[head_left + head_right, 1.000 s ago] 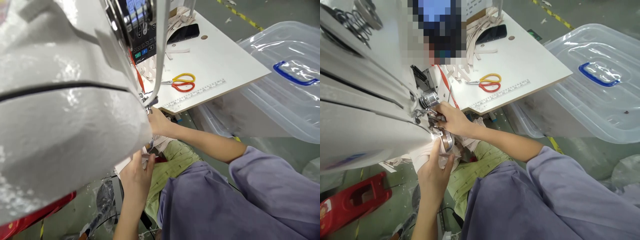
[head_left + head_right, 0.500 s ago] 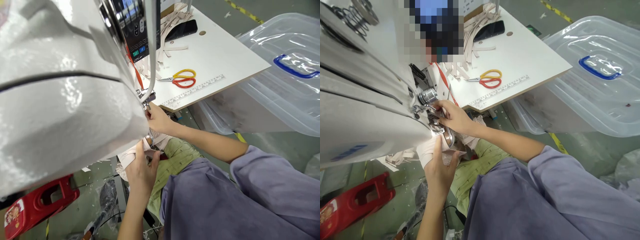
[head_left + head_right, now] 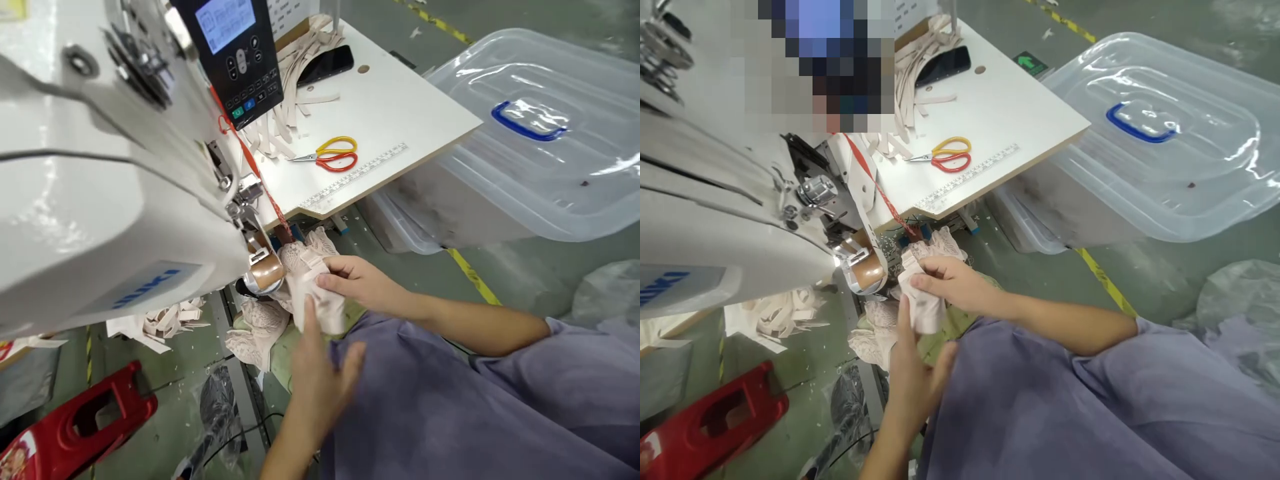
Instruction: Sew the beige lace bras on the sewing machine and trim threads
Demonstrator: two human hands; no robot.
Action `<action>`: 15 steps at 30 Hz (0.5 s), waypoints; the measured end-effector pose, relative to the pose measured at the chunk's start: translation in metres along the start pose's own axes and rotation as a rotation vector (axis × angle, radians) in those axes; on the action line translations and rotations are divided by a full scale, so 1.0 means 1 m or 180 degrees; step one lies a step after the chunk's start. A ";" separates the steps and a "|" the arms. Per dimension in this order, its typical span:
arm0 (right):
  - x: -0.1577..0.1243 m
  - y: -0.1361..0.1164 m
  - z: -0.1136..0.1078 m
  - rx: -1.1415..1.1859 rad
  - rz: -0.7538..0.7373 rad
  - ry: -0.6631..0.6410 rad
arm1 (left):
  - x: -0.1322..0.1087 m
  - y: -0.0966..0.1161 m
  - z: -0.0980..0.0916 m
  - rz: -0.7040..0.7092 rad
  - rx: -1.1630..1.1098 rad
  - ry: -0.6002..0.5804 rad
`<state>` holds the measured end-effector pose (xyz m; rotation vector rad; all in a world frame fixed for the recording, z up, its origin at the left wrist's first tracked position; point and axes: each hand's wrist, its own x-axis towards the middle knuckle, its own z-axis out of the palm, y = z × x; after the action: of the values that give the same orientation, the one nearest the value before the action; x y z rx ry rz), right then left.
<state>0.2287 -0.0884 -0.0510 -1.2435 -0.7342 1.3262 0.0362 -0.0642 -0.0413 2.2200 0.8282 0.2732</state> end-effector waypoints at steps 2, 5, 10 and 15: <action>-0.004 -0.003 -0.007 0.0299 0.0235 -0.0278 | 0.001 0.002 -0.016 -0.0269 -0.0355 0.0036; -0.003 -0.008 -0.015 0.0326 0.0391 -0.0848 | 0.013 0.007 -0.039 0.0365 -0.0136 0.0585; 0.003 -0.018 -0.016 -0.1451 -0.0405 -0.1912 | 0.043 0.003 -0.043 0.1132 0.0755 -0.0115; 0.014 -0.003 -0.005 -0.4312 -0.1209 -0.0797 | 0.058 -0.027 -0.027 -0.1135 -0.0987 -0.0755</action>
<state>0.2370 -0.0758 -0.0530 -1.7904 -2.1185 0.5581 0.0566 0.0021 -0.0449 1.7404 0.9589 -0.0337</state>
